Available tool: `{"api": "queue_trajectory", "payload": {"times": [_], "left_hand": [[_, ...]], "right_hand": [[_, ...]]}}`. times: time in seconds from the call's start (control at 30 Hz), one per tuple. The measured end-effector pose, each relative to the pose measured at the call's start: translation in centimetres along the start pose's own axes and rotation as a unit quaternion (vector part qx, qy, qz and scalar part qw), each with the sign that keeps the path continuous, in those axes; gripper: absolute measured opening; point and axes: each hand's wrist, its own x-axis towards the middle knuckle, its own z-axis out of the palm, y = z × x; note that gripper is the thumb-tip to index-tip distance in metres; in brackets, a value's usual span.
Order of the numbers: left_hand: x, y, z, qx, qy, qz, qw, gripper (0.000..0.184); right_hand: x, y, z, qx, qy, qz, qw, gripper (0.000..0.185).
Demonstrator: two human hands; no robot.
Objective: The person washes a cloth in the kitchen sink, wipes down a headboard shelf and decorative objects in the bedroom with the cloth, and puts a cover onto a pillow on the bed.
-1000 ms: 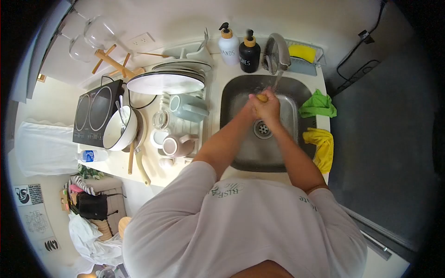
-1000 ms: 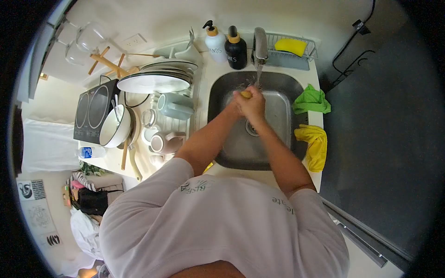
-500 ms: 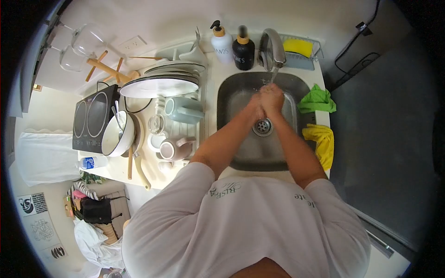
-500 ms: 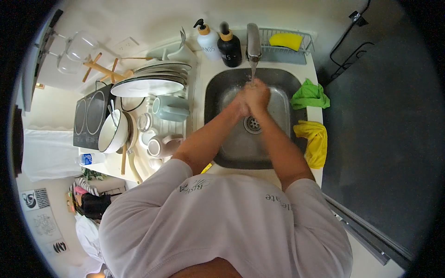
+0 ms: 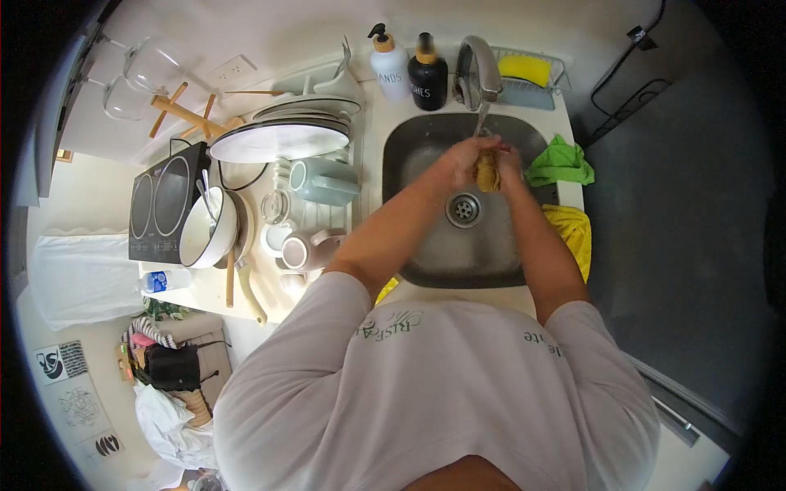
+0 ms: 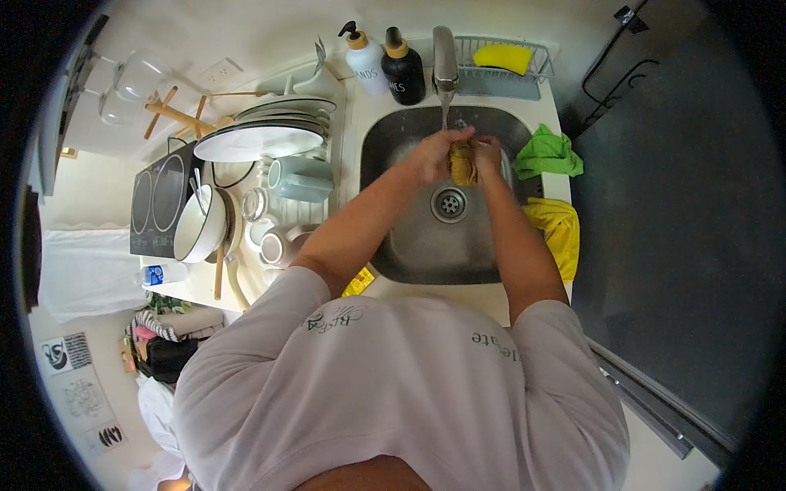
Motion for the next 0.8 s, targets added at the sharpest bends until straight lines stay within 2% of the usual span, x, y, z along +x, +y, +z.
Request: {"api": "queue_trajectory", "payload": {"times": [0.03, 0.07, 0.17, 0.23, 0.27, 0.3, 0.33, 0.4, 0.43, 0.47, 0.57, 0.67, 0.7, 0.77, 0.8], "left_hand": [[0.4, 0.5, -0.1, 0.056, -0.009, 0.010, 0.998, 0.036], [0.7, 1.1, -0.5, 0.175, 0.002, 0.037, 0.984, 0.037], [1.6, 3.1, -1.4, 0.475, 0.019, 0.095, 0.875, 0.038], [0.6, 4.7, -0.5, 0.612, 0.013, 0.109, 0.783, 0.037], [0.6, 4.7, -0.8, 0.587, -0.004, 0.133, 0.798, 0.037], [0.5, 4.6, -1.0, 0.561, -0.023, 0.158, 0.812, 0.037], [0.5, 4.5, -1.2, 0.504, -0.030, 0.160, 0.848, 0.037], [-0.5, 4.9, -1.1, 0.351, -0.034, 0.140, 0.925, 0.036], [-1.6, 5.7, -0.6, 0.254, -0.029, 0.118, 0.960, 0.035], [-2.9, 6.4, -0.2, 0.226, 0.028, 0.110, 0.968, 0.031], [-2.1, 7.5, -3.4, -0.016, -0.063, 0.105, 0.992, 0.028], [0.4, 5.1, -8.8, -0.102, -0.013, 0.075, 0.992, 0.033], [1.2, 4.2, -10.1, -0.120, 0.007, 0.060, 0.991, 0.034], [1.1, 1.1, -10.1, -0.137, -0.034, -0.031, 0.989, 0.036], [0.8, -0.3, -9.2, -0.123, -0.032, -0.038, 0.991, 0.035]], "right_hand": [[0.3, 0.8, -0.3, 0.115, -0.058, 0.063, 0.990, 0.033], [0.6, 1.7, -0.5, 0.228, -0.114, 0.127, 0.959, 0.035], [-4.8, -1.7, -1.0, 0.147, -0.131, 0.173, 0.965, 0.038], [-3.7, -0.5, -0.4, 0.267, -0.181, 0.125, 0.938, 0.044], [-3.0, 0.3, 0.1, 0.327, -0.206, 0.103, 0.916, 0.047], [-3.1, 0.1, 0.6, 0.319, -0.244, 0.069, 0.913, 0.049], [-3.2, -0.1, 1.1, 0.309, -0.281, 0.035, 0.908, 0.050], [-3.9, -0.3, 2.0, 0.294, -0.304, 0.031, 0.906, 0.053], [-4.2, -0.5, 2.4, 0.288, -0.291, 0.059, 0.910, 0.053], [-4.4, -0.8, 2.5, 0.281, -0.279, 0.087, 0.914, 0.054], [-5.5, -2.0, 1.9, 0.302, -0.280, 0.158, 0.897, 0.052], [-4.1, -2.7, 0.2, 0.427, -0.309, 0.152, 0.836, 0.044], [-3.9, -3.4, 0.2, 0.430, -0.282, 0.134, 0.847, 0.040], [-3.9, -4.9, 0.2, 0.436, -0.226, 0.097, 0.866, 0.033], [-4.4, -5.4, 1.1, 0.354, -0.193, 0.047, 0.914, 0.030]]}}
